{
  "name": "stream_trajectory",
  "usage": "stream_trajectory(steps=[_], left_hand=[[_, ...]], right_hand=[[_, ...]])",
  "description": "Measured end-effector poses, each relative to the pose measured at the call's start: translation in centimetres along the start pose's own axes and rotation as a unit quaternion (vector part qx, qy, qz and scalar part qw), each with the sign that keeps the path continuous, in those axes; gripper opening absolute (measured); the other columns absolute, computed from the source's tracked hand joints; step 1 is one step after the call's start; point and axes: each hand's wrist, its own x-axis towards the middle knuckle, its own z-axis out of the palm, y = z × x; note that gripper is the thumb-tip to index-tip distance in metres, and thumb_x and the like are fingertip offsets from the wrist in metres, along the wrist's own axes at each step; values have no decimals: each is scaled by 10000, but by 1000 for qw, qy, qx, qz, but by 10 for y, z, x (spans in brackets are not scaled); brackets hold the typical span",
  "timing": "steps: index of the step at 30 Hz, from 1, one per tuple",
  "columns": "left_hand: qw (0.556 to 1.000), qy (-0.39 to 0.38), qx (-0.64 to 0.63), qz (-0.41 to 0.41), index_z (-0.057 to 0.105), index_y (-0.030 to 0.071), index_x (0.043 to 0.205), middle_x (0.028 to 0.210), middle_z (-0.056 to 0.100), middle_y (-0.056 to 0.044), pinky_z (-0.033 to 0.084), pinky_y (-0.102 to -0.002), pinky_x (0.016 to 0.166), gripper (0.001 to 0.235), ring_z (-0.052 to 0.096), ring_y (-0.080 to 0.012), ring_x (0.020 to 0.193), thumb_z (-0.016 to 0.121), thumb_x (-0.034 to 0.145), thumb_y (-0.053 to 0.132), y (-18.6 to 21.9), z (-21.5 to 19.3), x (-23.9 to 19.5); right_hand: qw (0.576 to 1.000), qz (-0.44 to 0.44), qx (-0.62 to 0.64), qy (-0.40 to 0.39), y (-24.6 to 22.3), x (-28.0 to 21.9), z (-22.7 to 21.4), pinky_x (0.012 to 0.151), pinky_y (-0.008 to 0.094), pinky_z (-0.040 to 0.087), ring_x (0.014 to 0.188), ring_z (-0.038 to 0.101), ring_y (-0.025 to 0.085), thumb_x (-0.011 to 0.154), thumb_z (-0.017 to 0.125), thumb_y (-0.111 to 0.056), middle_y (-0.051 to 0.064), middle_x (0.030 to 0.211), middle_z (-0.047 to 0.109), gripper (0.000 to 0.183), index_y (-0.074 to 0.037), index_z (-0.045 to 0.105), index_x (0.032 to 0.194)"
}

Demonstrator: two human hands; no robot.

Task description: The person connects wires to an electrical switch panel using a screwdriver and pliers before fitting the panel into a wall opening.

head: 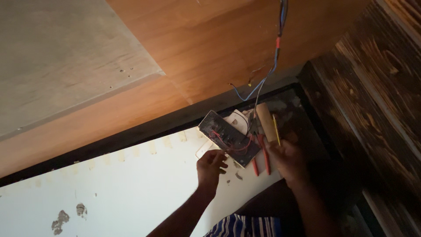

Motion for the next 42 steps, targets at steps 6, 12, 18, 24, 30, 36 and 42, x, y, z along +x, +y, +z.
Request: stream_trajectory(steps=[6, 12, 18, 24, 30, 36, 42], left_hand=[[996, -77, -35, -33, 733, -3, 1008, 876, 747, -95, 561, -309, 625, 175, 691, -175, 711, 683, 899, 125, 11, -4, -2], [996, -71, 6, -58, 753, -10, 1024, 863, 750, -92, 555, -304, 631, 218, 683, -166, 716, 750, 904, 172, 19, 0, -9], [992, -119, 37, -18, 768, 85, 1095, 903, 757, -64, 576, -281, 655, 200, 684, -144, 739, 676, 924, 137, 13, 0, -10], [975, -183, -73, -100, 693, 56, 1166, 1029, 760, -84, 563, -332, 721, 239, 698, -203, 830, 585, 966, 132, 9, 1, -9], [962, -227, -96, -114, 663, 44, 1205, 1160, 734, -87, 556, -360, 860, 279, 684, -197, 1031, 570, 986, 191, 20, -11, -17], [975, -215, 54, -30, 704, 26, 1200, 1164, 749, -140, 569, -357, 861, 286, 692, -212, 1014, 679, 953, 166, 25, -14, -8], [905, -158, 298, 259, 642, 55, 1258, 1247, 690, -113, 594, -369, 833, 539, 681, -216, 1064, 835, 758, 110, 31, -17, 9]], right_hand=[[982, -46, -179, -34, -17, -8, 12, 560, 347, 562, 636, 698, 205, 878, 691, -472, 102, 814, 725, 426, -92, 723, 1067], [952, -218, -215, -12, -23, -1, 28, 719, 374, 589, 841, 745, 219, 872, 730, -399, 117, 987, 770, 425, -94, 740, 1168], [957, -200, -183, -101, -40, -14, 31, 670, 361, 622, 754, 766, 196, 919, 660, -350, 79, 935, 781, 328, -107, 763, 1113], [915, -229, -274, -188, -45, -25, 34, 726, 344, 606, 731, 766, 173, 916, 675, -356, 56, 878, 782, 301, -231, 766, 1174], [890, -304, -301, -155, -41, -30, 37, 746, 409, 600, 876, 748, 217, 912, 662, -237, 81, 1004, 757, 305, -218, 725, 1211], [848, -288, -418, -151, -43, -33, 43, 791, 417, 611, 864, 761, 224, 954, 641, -239, 36, 1033, 768, 273, -276, 688, 1221], [870, -219, -424, -123, -55, -41, 47, 800, 410, 623, 898, 757, 245, 955, 633, -237, 33, 1159, 728, 373, -347, 639, 1312]])
